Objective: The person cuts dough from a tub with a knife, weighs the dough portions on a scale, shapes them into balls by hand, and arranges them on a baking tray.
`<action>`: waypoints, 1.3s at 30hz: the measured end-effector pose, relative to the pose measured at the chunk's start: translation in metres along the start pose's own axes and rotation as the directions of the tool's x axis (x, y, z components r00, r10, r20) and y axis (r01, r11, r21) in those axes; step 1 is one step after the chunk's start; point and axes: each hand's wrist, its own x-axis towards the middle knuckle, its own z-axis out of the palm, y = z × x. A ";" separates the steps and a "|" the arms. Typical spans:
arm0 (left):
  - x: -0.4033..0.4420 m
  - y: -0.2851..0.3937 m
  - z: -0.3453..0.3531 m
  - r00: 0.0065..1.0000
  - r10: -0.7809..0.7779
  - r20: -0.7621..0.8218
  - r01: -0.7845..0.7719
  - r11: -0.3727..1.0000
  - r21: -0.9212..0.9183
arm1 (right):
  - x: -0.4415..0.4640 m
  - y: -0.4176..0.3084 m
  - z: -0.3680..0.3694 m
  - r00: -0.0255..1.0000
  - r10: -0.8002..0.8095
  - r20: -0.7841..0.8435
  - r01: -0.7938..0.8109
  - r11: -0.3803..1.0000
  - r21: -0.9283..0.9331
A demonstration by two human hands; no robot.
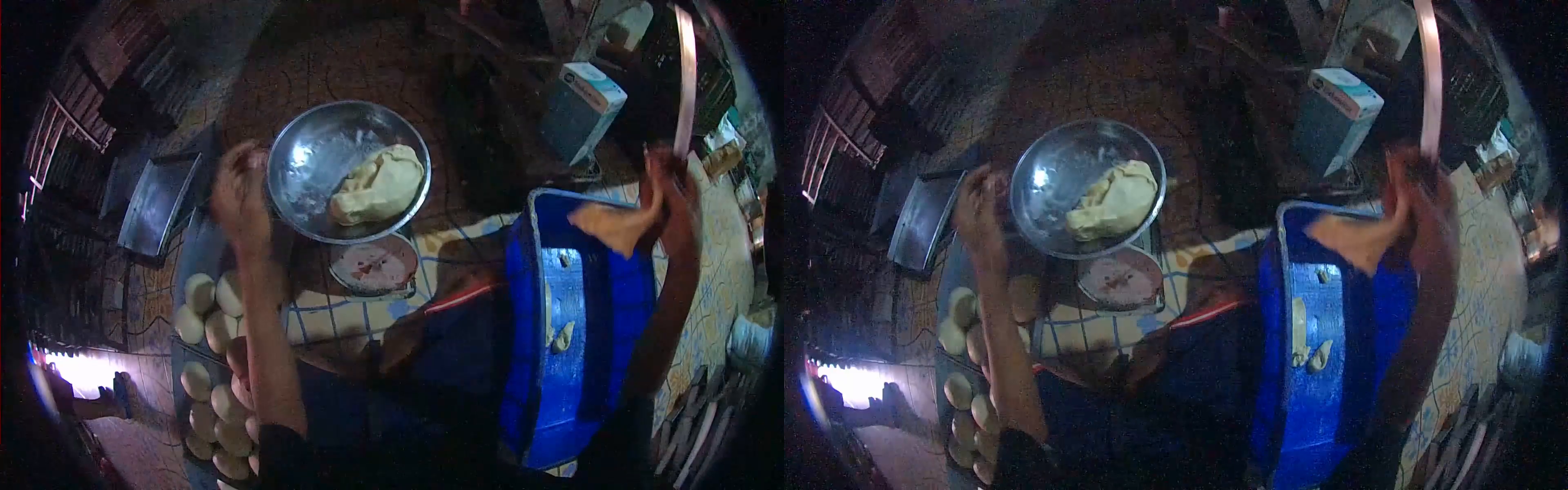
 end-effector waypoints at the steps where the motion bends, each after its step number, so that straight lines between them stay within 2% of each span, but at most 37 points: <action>1: -0.017 0.006 -0.012 0.995 -0.077 -0.068 0.077 0.997 0.008 | -0.025 0.009 -0.007 0.989 0.145 -0.022 -0.146 0.965 -0.217; 2: -0.034 0.001 -0.022 0.991 -0.063 -0.115 0.063 0.998 -0.005 | -0.048 0.055 -0.035 0.990 0.139 0.035 -0.131 0.976 -0.174; 3: -0.049 -0.007 -0.032 0.986 -0.050 -0.157 0.048 0.999 -0.018 | -0.071 0.094 -0.043 0.994 0.043 0.101 -0.023 0.982 -0.187; 5: -0.084 -0.022 -0.048 0.978 -0.136 -0.157 0.133 0.991 -0.032 | -0.119 0.168 -0.085 0.938 0.346 0.013 -0.334 0.916 -0.222; 6: -0.098 -0.030 -0.053 0.965 -0.200 -0.172 0.194 0.980 -0.054 | -0.139 0.184 -0.091 0.903 0.427 -0.046 -0.369 0.717 -0.592; 7: -0.110 -0.040 -0.058 0.965 -0.211 -0.157 0.207 0.978 -0.041 | -0.157 0.196 -0.097 0.869 0.479 -0.121 -0.335 0.391 -0.857; 8: -0.121 -0.049 -0.063 0.967 -0.230 -0.114 0.227 0.973 -0.038 | -0.177 0.211 -0.108 0.860 0.497 -0.120 -0.342 0.385 -0.858; 10: -0.128 -0.041 -0.058 0.966 -0.250 -0.065 0.249 0.968 -0.027 | -0.199 0.216 -0.116 0.756 0.567 -0.326 -0.654 0.647 -0.391; 11: -0.130 -0.035 -0.054 0.956 -0.289 -0.057 0.291 0.956 0.030 | -0.209 0.214 -0.122 0.815 0.536 -0.221 -0.575 0.698 -0.428; 12: -0.130 -0.028 -0.049 0.944 -0.326 -0.053 0.329 0.941 0.083 | -0.212 0.219 -0.123 0.810 0.543 -0.223 -0.582 0.694 -0.423; 14: -0.129 -0.028 -0.046 0.958 -0.286 0.000 0.284 0.952 0.115 | -0.217 0.228 -0.121 0.916 0.363 -0.168 -0.400 0.811 -0.427; 15: -0.129 -0.028 -0.046 0.967 -0.249 0.052 0.239 0.961 0.142 | -0.218 0.231 -0.120 0.914 0.369 -0.171 -0.406 0.809 -0.425; 17: -0.128 -0.021 -0.038 0.968 -0.240 0.069 0.231 0.966 0.114 | -0.202 0.215 -0.093 0.814 0.563 -0.146 -0.580 0.802 -0.142; 19: -0.127 -0.011 -0.033 0.970 -0.228 0.082 0.221 0.971 0.088 | -0.191 0.200 -0.067 0.820 0.552 -0.153 -0.568 0.817 -0.098; 22: -0.122 0.005 -0.024 0.972 -0.208 0.107 0.187 0.966 0.178 | -0.184 0.192 -0.034 0.840 0.531 -0.113 -0.539 0.841 -0.053; 24: -0.115 0.016 -0.017 0.975 0.009 0.221 -0.070 0.960 0.270 | -0.182 0.182 -0.006 0.928 0.348 -0.136 -0.355 0.934 -0.034; 25: -0.114 0.024 -0.015 0.972 0.009 0.233 -0.069 0.966 0.248 | -0.181 0.183 -0.008 0.940 0.334 -0.061 -0.339 0.937 -0.084; 26: -0.119 0.034 -0.010 0.985 0.016 0.170 -0.052 0.976 0.210 | -0.181 0.178 -0.008 0.948 0.305 -0.090 -0.315 0.941 -0.122; 27: -0.126 0.040 -0.003 0.993 0.016 0.115 -0.034 0.986 0.160 | -0.179 0.175 -0.006 0.911 0.352 -0.216 -0.380 0.919 -0.103; 29: -0.155 0.043 0.006 0.984 0.027 0.178 -0.036 0.998 0.048 | -0.190 0.204 -0.034 0.854 0.438 -0.280 -0.482 0.870 -0.107; 30: -0.170 0.044 0.007 0.979 0.052 0.196 -0.052 0.999 -0.007 | -0.201 0.219 -0.048 0.838 0.443 -0.319 -0.510 0.844 -0.166; 32: -0.209 0.047 0.019 0.935 0.078 0.347 -0.096 0.995 0.037 | -0.240 0.266 -0.086 0.826 0.407 -0.391 -0.545 0.754 -0.367; 34: -0.233 0.080 0.052 0.760 0.071 0.646 -0.028 0.997 -0.076 | -0.273 0.268 -0.113 0.840 0.359 -0.406 -0.538 0.643 -0.545; 35: -0.246 0.092 0.073 0.664 0.137 0.735 -0.050 0.989 -0.139 | -0.284 0.272 -0.127 0.827 0.361 -0.432 -0.558 0.627 -0.544; 36: -0.258 0.103 0.095 0.553 0.199 0.809 -0.064 0.978 -0.196 | -0.295 0.276 -0.142 0.791 0.443 -0.422 -0.612 0.587 -0.531; 37: -0.272 0.114 0.116 0.487 0.236 0.841 -0.006 0.964 -0.268 | -0.303 0.281 -0.153 0.755 0.518 -0.402 -0.654 0.551 -0.519; 38: -0.282 0.121 0.136 0.427 0.284 0.858 0.050 0.941 -0.336 | -0.304 0.289 -0.152 0.751 0.516 -0.412 -0.659 0.549 -0.514; 39: -0.289 0.120 0.153 0.419 0.299 0.858 0.044 0.937 -0.348 | -0.302 0.303 -0.138 0.734 0.528 -0.427 -0.677 0.617 -0.401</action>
